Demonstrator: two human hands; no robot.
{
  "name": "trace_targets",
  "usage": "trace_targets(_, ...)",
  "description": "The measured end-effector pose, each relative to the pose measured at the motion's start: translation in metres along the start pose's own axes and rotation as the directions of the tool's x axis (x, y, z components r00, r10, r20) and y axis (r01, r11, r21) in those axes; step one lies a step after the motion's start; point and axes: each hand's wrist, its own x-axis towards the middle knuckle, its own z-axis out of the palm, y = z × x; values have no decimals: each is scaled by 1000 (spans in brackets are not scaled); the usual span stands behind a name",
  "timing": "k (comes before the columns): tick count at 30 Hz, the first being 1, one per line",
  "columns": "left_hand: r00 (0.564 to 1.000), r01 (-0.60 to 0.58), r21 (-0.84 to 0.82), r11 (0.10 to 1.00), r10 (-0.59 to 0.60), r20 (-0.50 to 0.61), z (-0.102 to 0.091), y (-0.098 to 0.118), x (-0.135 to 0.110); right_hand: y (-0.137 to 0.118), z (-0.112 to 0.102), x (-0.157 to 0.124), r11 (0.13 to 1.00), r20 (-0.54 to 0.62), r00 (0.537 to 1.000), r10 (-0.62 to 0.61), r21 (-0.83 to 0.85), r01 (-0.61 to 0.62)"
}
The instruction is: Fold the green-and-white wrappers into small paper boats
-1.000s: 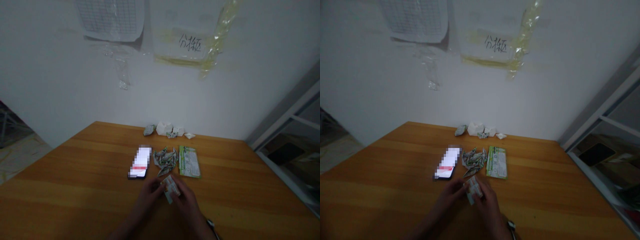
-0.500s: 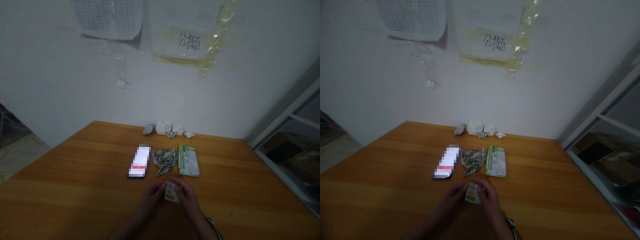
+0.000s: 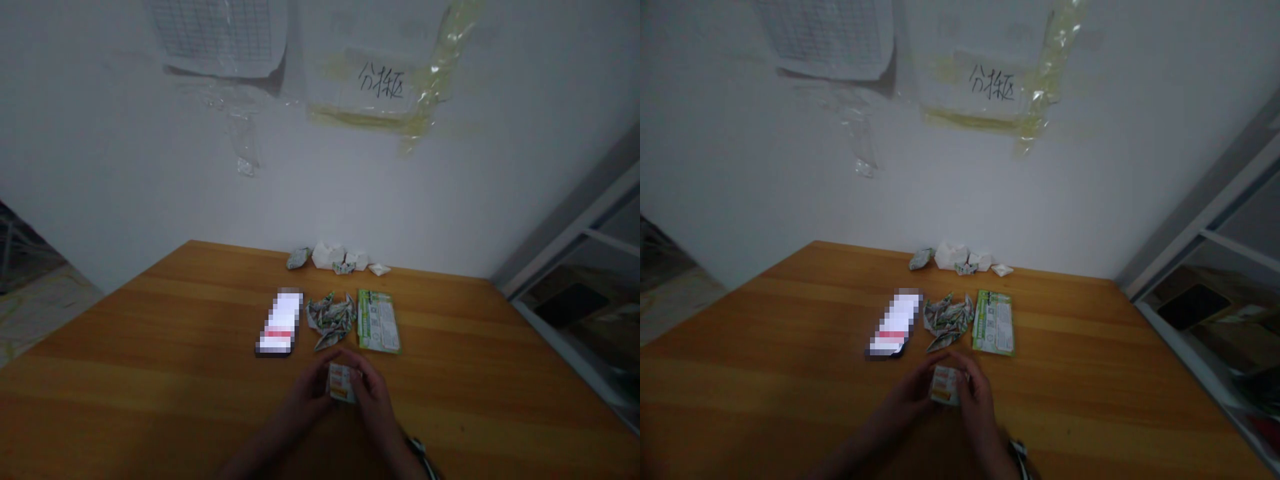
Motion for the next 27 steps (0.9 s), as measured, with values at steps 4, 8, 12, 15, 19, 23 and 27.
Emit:
trace_targets(4,996,-12,62,998,17,-89,-4,4,1,-11,0,-1,980,99,984,-145,-121,156)
trace_targets(8,981,-5,104,995,26,-193,-7,6,3,-18,1,-4,850,191,917,-350,-346,396)
trace_targets(12,957,14,63,998,5,-289,-3,5,2,-20,-1,-5,559,200,809,-552,-631,538)
trace_targets(15,959,38,1,999,-36,-282,0,3,0,-20,-5,-5,406,274,749,-604,-703,584)
trace_targets(19,973,64,-78,995,-80,-218,2,-1,-2,-21,-3,-7,439,220,765,-605,-709,551)
trace_targets(23,983,90,-181,979,-116,-141,4,-9,0,-22,4,-7,687,52,891,-451,-617,384)
trace_targets(27,991,78,-270,960,-103,-81,7,-15,1,-20,5,-3,864,-75,960,-271,-458,208)
